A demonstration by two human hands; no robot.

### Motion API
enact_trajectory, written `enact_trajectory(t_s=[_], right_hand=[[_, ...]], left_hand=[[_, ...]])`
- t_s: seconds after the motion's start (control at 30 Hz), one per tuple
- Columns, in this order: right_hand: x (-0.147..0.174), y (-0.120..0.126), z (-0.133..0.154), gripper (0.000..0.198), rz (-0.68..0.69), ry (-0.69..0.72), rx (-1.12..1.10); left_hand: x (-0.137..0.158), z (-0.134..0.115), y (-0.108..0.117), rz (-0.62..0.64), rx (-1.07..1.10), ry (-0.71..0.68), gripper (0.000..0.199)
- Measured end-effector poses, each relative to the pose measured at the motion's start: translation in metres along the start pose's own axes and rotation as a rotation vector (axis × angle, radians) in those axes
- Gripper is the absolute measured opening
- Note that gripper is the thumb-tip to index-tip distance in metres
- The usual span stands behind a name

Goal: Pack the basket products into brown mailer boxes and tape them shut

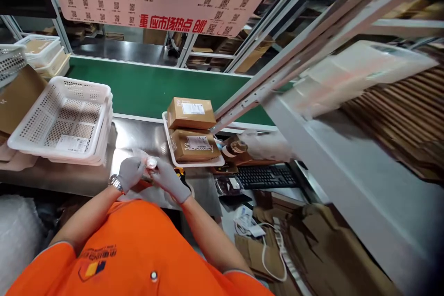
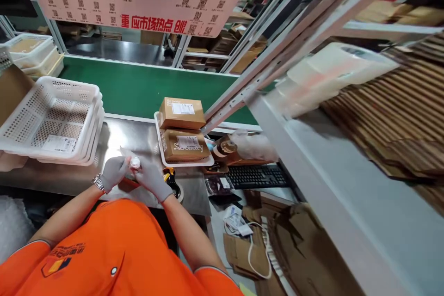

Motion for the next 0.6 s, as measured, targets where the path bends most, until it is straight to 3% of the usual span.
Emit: enact_trajectory(t_s=[0.17,0.33,0.4,0.53,0.6], right_hand=[[0.002,0.012,0.005,0.056,0.057,-0.070,0.208],[0.003,0.012,-0.002,0.032,0.203,-0.059,0.338],[0.006,0.018,-0.001,0.031,0.149,-0.030,0.267],[0.006,0.031,-0.007,0.069,-0.017,-0.107,0.287],[-0.002,0.026,-0.009,0.046,-0.008,-0.118,0.314]], left_hand=[[-0.002,-0.010,0.005,-0.004,0.032,0.023,0.058],[-0.008,-0.012,0.007,-0.009,0.068,0.037,0.054],[-0.011,-0.011,0.011,-0.024,0.112,0.049,0.055],[-0.016,-0.023,0.016,0.003,0.259,0.043,0.058],[-0.016,-0.040,0.015,0.084,0.354,-0.015,0.059]])
Point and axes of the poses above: each hand's wrist, its own x-axis away from the middle knuckle, its own y-axis out of the back of the hand, z = x × y, the point moved 10 cm from there along -x, towards the middle knuckle, and after that the axes turned 9 degrees about y, right-handed, at the moved point
